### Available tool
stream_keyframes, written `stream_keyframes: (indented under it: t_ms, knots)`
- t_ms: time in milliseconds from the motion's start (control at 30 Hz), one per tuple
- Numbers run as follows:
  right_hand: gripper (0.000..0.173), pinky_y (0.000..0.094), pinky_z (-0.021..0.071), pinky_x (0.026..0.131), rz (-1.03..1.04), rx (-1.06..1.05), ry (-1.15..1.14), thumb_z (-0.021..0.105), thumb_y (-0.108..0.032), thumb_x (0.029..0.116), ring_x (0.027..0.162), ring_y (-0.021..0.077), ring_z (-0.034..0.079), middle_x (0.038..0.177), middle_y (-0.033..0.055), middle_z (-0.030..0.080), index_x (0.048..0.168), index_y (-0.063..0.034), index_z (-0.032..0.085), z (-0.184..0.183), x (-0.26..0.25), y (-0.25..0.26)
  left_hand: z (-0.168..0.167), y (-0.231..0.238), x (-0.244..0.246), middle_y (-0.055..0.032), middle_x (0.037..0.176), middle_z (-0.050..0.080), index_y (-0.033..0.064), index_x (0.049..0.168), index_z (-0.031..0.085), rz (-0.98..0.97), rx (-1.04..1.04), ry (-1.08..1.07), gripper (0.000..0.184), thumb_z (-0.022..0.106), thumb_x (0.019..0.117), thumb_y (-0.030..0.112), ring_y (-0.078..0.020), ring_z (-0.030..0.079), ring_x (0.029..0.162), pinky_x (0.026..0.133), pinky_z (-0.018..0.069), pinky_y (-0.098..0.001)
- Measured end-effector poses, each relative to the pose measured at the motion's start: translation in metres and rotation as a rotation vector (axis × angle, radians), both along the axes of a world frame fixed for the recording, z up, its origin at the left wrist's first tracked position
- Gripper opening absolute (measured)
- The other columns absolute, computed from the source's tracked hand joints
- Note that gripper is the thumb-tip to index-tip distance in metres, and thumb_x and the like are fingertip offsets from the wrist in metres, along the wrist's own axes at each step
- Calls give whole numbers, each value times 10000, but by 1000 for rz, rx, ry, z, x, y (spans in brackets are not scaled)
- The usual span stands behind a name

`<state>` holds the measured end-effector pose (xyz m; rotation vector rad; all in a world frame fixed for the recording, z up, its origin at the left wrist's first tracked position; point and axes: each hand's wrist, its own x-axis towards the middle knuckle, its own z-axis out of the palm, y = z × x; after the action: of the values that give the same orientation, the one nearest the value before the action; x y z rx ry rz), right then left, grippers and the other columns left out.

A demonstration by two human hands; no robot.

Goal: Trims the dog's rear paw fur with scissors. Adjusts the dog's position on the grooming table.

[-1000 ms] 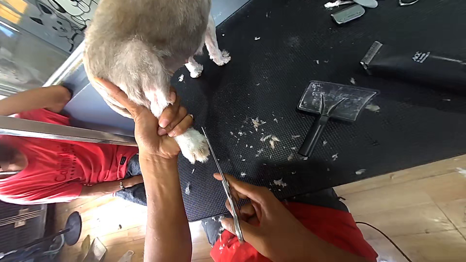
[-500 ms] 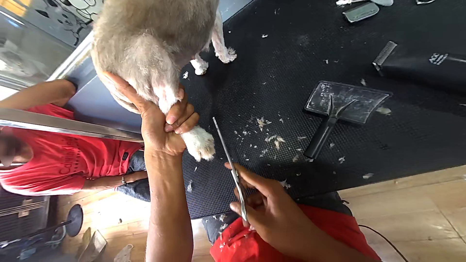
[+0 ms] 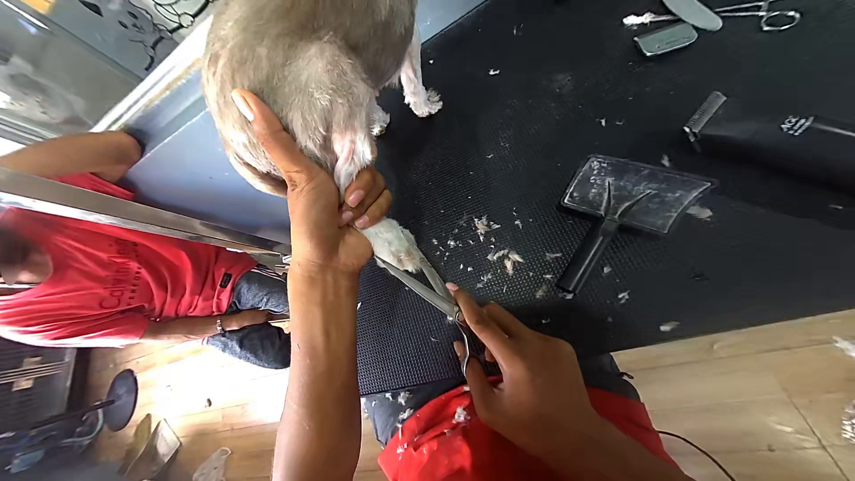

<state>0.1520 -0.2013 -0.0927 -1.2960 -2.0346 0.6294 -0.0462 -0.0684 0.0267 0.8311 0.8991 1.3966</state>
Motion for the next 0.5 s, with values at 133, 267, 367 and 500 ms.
stream_keyframes:
  t_ms: [133, 267, 367, 500]
  knots:
    - [596, 289, 382, 391, 2, -2, -17, 540, -244, 894, 487, 82, 485, 793, -36, 588, 1488, -275, 570, -2, 1, 2, -9, -5, 5, 56, 477, 326, 191, 764, 503, 4, -43, -5, 791, 70, 928, 832, -63, 311, 353, 342, 294, -204]
    - [610, 287, 379, 395, 8, -9, -10, 547, -238, 882, 492, 78, 482, 789, -43, 583, 1489, -292, 566, -2, 4, 1, -25, -6, 3, 61, 486, 347, 177, 786, 537, -20, -57, -62, 809, 90, 928, 836, -51, 320, 356, 350, 306, -189]
    - [613, 284, 373, 392, 12, -18, -19, 554, -260, 874, 491, 69, 474, 793, -50, 588, 1486, -291, 569, -2, 8, 0, -20, -6, 4, 63, 482, 342, 180, 771, 529, -17, -40, -46, 816, 72, 922, 839, -54, 321, 356, 351, 306, -194]
    - [616, 282, 375, 395, 22, -22, -31, 556, -270, 863, 490, 70, 473, 788, -48, 583, 1478, -286, 580, -1, 7, 1, -14, -5, 5, 62, 476, 339, 172, 778, 534, 8, -35, -26, 829, 64, 922, 839, -50, 320, 352, 344, 300, -192]
